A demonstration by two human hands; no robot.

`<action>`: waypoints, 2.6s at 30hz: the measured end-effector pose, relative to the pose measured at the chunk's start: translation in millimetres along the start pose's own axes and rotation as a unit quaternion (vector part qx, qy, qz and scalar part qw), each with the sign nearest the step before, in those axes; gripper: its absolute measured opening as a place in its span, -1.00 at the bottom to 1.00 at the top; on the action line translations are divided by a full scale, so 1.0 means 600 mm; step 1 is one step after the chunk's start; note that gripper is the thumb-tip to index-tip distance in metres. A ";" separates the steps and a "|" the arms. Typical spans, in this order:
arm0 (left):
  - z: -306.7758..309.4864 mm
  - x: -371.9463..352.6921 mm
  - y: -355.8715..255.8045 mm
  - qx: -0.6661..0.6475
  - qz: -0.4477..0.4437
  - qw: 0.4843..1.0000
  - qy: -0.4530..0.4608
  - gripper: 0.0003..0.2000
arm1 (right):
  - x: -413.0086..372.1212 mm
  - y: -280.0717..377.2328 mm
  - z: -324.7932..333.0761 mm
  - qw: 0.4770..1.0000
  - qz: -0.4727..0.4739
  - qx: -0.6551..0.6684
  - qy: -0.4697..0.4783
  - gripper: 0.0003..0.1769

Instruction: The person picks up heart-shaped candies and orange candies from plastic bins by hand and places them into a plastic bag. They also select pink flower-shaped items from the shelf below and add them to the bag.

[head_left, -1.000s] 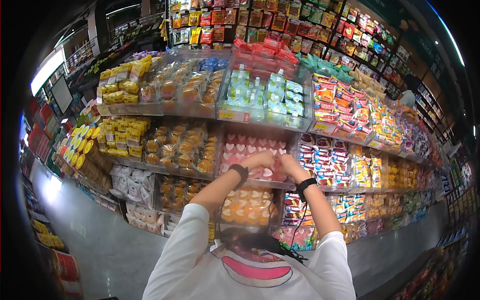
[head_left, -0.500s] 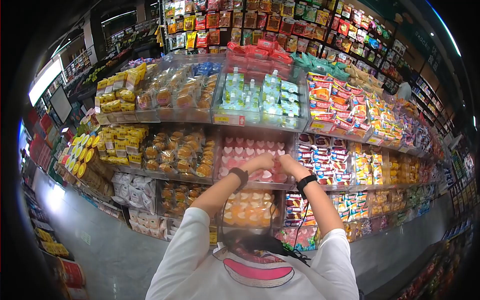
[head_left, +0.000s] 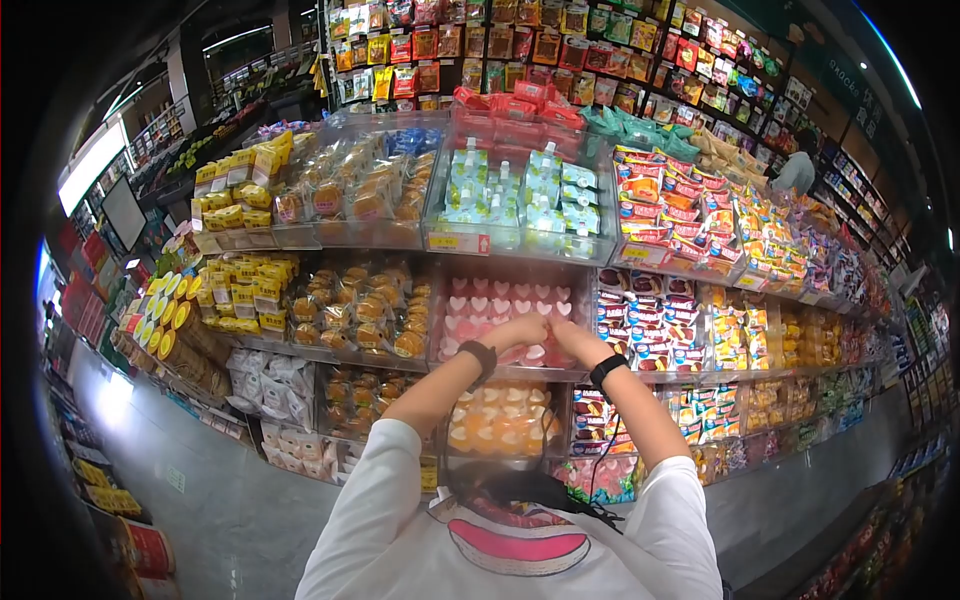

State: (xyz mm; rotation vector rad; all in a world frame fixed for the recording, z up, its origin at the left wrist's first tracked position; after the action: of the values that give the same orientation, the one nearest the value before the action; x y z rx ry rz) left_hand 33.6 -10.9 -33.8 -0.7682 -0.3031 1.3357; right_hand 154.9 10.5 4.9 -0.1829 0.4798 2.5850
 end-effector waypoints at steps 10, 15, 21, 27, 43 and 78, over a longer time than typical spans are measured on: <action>-0.010 0.008 0.014 -0.053 -0.032 0.998 0.019 -0.74 | -0.027 0.036 0.006 0.998 -0.002 -0.059 -0.001 -0.65; 0.004 0.001 0.028 -0.056 0.071 0.995 -0.029 -0.80 | -0.019 0.031 -0.004 0.995 -0.007 -0.094 -0.035 -0.63; 0.061 -0.050 0.021 0.011 0.171 0.983 -0.067 -0.75 | -0.020 0.024 -0.003 0.997 -0.024 -0.070 -0.003 -0.44; 0.082 -0.085 0.064 0.147 0.087 0.978 -0.119 -0.77 | -0.013 0.022 0.016 0.996 0.040 -0.071 0.021 -0.55; 0.078 -0.131 0.147 -0.006 0.139 0.989 -0.048 -0.66 | 0.011 -0.002 0.003 0.998 0.009 -0.033 -0.056 -0.82; 0.007 -0.214 -0.008 0.182 0.139 0.968 -0.101 -0.60 | -0.003 0.007 -0.007 0.988 -0.025 -0.063 -0.138 -0.81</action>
State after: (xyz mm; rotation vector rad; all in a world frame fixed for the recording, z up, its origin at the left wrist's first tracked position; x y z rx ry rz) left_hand 3.7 -131.2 1.3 -0.3720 -0.1042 1.6822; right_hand 154.5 4.6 2.7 0.1183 0.2085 2.5388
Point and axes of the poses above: each hand's wrist, its own x-axis towards the middle knuckle, its own z-axis out of the back of the hand, y = z × x, the point moved 3 cm from there along x, towards the middle knuckle, and after that the axes turned 8 degrees about y, right-handed, at the moved point
